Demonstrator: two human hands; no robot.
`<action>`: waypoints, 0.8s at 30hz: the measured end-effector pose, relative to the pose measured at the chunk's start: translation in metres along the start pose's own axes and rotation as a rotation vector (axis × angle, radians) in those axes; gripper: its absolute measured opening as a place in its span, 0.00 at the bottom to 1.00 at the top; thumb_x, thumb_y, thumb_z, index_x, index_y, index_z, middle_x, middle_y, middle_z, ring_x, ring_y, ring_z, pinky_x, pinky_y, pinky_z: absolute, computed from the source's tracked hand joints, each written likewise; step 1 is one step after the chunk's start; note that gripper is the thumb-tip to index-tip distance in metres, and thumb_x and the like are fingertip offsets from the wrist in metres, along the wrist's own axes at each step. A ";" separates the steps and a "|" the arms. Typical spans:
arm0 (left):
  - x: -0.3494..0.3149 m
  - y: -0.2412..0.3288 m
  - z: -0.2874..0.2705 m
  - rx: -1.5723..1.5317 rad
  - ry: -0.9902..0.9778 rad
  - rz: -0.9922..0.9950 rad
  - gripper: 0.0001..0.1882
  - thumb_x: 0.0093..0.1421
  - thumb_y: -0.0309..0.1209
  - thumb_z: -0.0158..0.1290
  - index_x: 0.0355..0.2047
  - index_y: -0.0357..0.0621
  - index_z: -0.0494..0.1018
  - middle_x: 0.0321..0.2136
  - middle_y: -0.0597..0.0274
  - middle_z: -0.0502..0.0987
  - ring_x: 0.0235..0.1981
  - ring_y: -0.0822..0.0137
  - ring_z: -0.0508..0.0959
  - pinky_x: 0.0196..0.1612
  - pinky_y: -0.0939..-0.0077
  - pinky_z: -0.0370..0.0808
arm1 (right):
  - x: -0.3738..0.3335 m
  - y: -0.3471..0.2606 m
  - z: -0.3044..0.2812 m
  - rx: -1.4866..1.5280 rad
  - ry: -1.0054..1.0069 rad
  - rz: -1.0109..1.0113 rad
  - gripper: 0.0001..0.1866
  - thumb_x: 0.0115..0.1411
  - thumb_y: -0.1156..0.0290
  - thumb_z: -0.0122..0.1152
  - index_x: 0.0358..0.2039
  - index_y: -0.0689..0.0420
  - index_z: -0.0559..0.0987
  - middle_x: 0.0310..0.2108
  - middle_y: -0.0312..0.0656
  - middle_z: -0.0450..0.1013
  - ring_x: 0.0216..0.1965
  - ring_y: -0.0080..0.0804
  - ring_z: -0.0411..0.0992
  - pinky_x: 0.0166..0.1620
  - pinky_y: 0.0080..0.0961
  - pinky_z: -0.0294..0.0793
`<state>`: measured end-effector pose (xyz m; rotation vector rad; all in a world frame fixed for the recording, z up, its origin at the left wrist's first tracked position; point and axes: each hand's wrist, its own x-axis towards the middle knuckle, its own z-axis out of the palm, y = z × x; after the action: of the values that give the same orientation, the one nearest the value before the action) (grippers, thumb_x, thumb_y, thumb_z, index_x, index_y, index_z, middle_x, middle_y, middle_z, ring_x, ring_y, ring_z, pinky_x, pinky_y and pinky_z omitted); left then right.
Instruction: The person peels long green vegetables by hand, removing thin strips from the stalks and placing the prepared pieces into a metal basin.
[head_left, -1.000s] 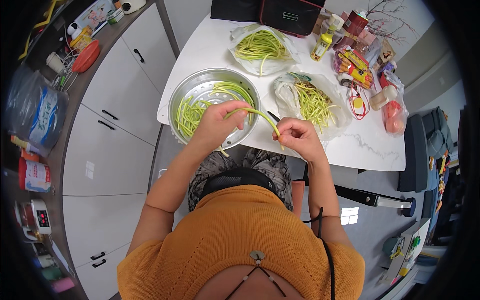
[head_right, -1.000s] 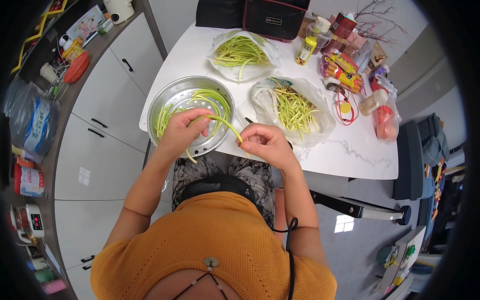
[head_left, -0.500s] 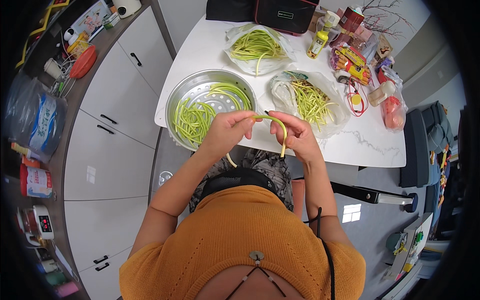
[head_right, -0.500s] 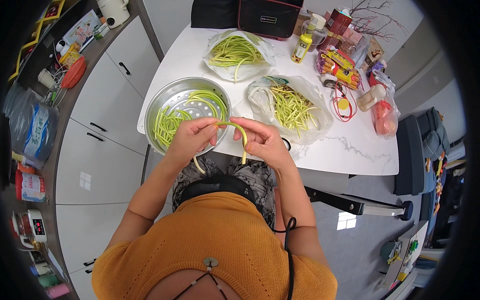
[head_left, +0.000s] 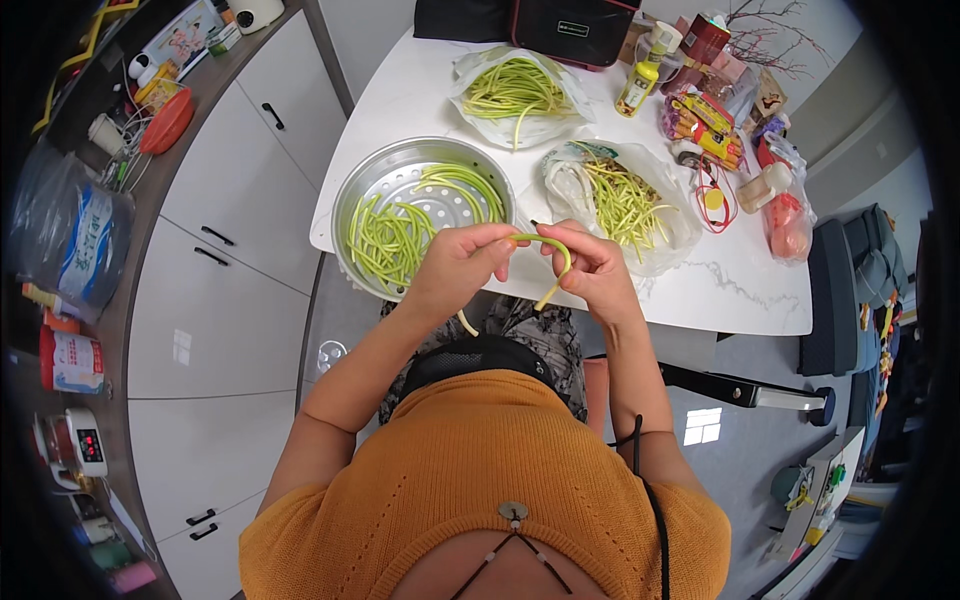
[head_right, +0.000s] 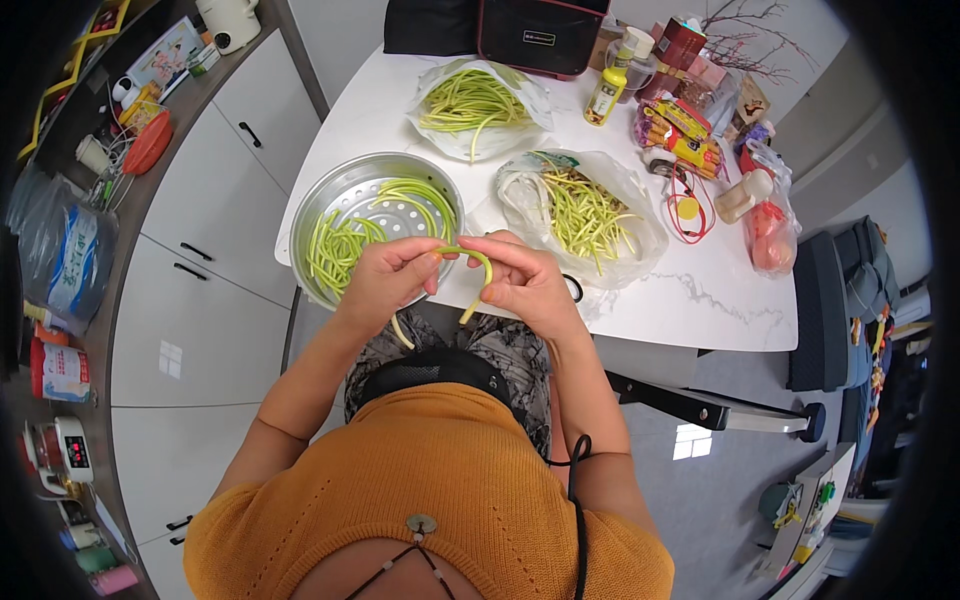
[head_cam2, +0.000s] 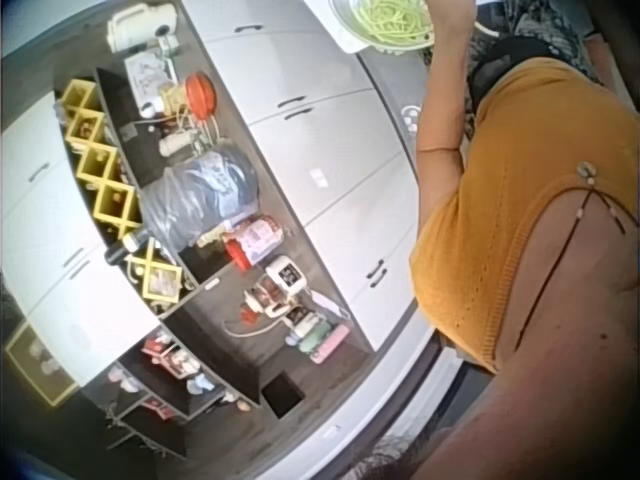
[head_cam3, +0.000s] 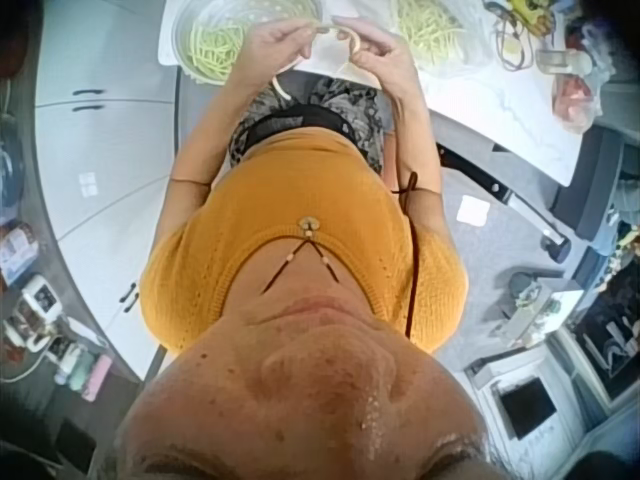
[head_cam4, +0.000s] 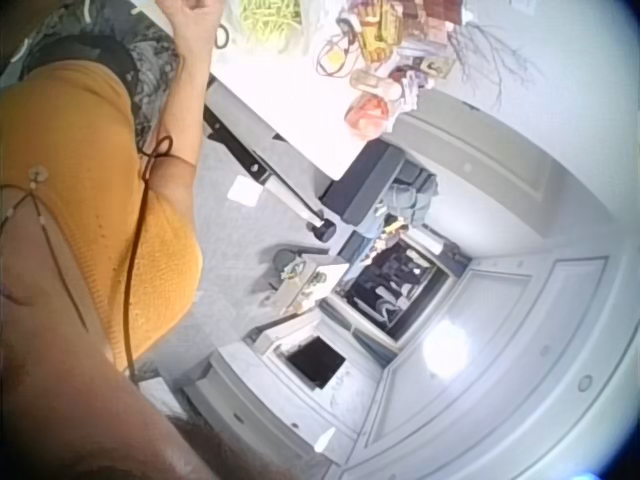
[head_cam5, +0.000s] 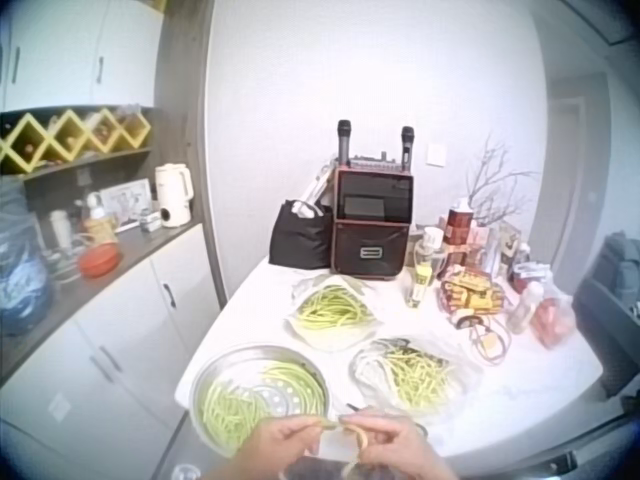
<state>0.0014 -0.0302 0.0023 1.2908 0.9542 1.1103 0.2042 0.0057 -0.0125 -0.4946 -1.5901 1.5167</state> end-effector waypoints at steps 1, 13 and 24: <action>0.000 0.000 0.000 0.001 -0.002 -0.005 0.13 0.61 0.29 0.47 0.43 0.36 0.72 0.18 0.70 0.71 0.15 0.85 0.60 0.17 0.92 0.55 | 0.000 0.000 0.000 -0.017 0.012 -0.002 0.28 0.46 0.62 0.69 0.49 0.56 0.74 0.34 0.32 0.68 0.22 0.12 0.53 0.27 0.10 0.54; -0.004 -0.006 0.008 0.075 -0.060 -0.026 0.14 0.60 0.32 0.48 0.42 0.37 0.74 0.18 0.71 0.71 0.14 0.85 0.61 0.17 0.91 0.57 | -0.001 0.002 0.001 -0.123 0.177 -0.037 0.12 0.51 0.72 0.63 0.37 0.58 0.80 0.30 0.32 0.70 0.26 0.13 0.61 0.28 0.10 0.57; -0.004 0.002 0.006 0.000 -0.008 -0.075 0.12 0.60 0.30 0.45 0.37 0.33 0.74 0.19 0.69 0.72 0.23 0.81 0.69 0.28 0.87 0.66 | -0.003 -0.004 -0.002 0.156 0.059 0.132 0.18 0.56 0.63 0.59 0.44 0.58 0.77 0.31 0.33 0.70 0.21 0.13 0.58 0.24 0.09 0.55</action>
<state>0.0066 -0.0356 0.0049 1.2488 0.9884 1.0462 0.2087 0.0034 -0.0097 -0.5599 -1.4042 1.6942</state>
